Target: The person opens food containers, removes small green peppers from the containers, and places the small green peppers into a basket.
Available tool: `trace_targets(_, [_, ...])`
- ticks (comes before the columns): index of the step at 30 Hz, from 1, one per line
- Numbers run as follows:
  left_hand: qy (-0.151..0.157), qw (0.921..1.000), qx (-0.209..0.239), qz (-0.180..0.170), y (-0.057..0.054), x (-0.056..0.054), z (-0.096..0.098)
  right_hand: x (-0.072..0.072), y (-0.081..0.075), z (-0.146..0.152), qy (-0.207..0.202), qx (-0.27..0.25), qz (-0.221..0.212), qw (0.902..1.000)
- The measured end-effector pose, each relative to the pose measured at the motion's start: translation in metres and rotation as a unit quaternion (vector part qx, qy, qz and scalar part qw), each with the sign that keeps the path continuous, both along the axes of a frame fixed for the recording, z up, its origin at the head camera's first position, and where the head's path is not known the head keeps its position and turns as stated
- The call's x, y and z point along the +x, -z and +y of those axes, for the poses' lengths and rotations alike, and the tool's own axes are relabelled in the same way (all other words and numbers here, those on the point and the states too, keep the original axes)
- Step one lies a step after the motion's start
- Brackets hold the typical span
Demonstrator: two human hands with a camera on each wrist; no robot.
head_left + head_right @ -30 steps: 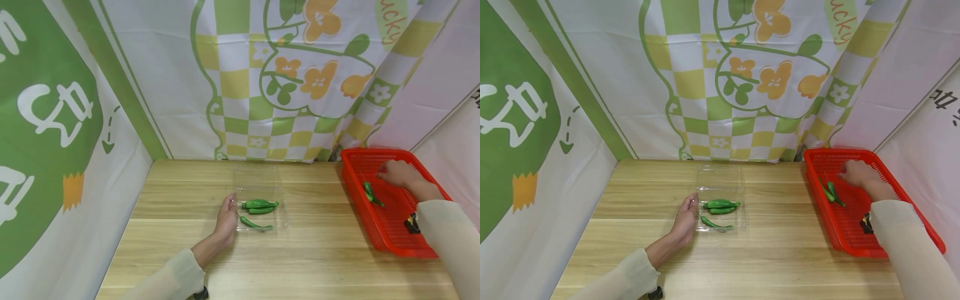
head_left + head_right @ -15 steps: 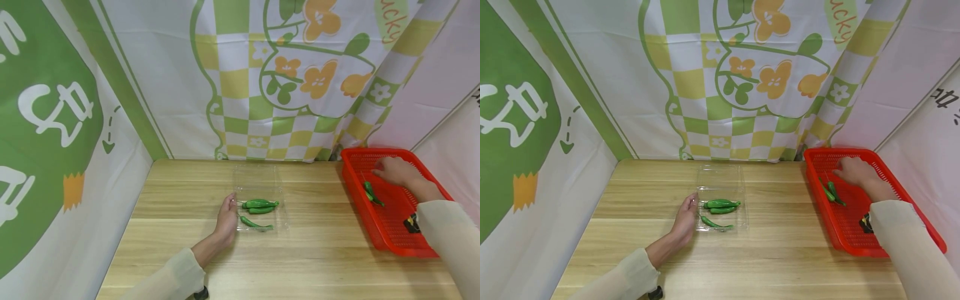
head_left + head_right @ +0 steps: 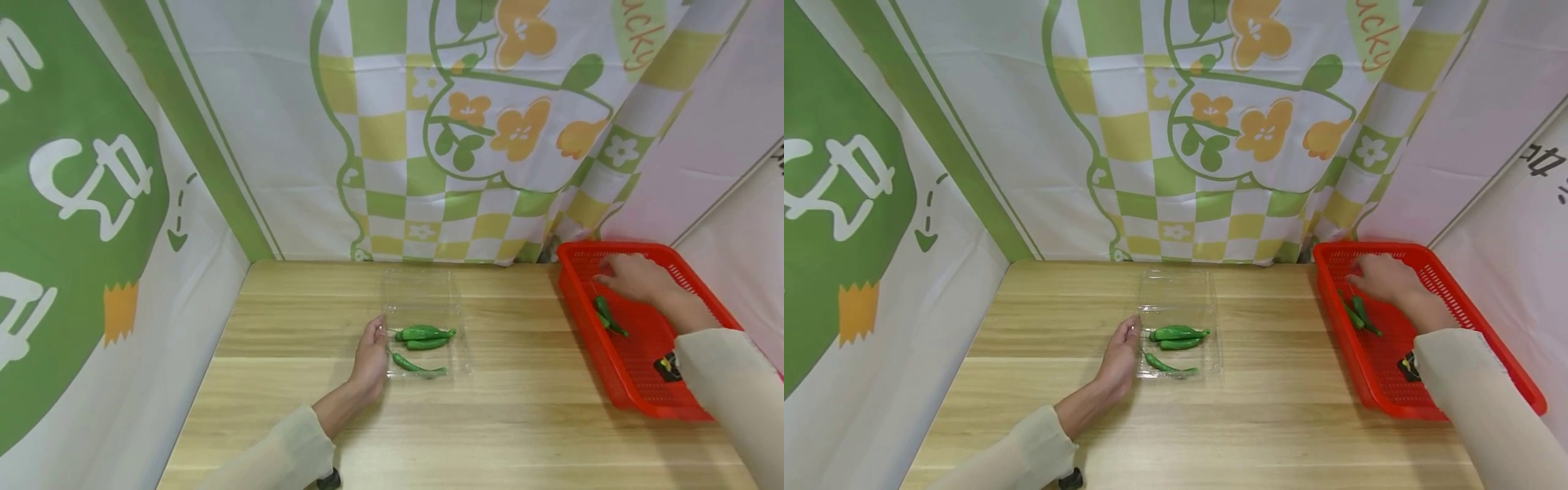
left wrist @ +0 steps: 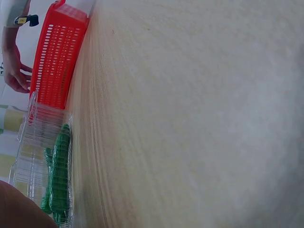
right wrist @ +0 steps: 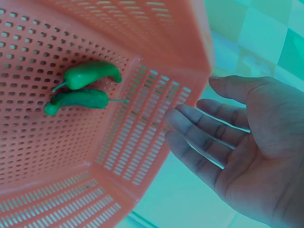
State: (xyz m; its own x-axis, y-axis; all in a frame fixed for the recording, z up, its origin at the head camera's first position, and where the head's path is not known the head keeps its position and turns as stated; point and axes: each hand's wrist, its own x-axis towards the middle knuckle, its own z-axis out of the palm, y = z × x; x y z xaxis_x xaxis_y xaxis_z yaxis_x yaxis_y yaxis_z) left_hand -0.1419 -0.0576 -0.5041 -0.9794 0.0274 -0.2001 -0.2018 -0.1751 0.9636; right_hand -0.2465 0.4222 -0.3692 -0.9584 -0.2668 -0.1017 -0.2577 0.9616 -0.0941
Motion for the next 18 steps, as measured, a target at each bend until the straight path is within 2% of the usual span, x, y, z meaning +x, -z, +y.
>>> trace_targets(6, [0.001,1.0,0.007,0.003,0.0,0.001,0.0,0.0,-0.001,-0.009,0.0,0.005,0.014,0.9999])
trace_targets(18, [-0.002,1.0,0.004,0.001,0.002,-0.001,0.0,0.009,-0.015,-0.034,-0.011,-0.005,0.02,0.9997])
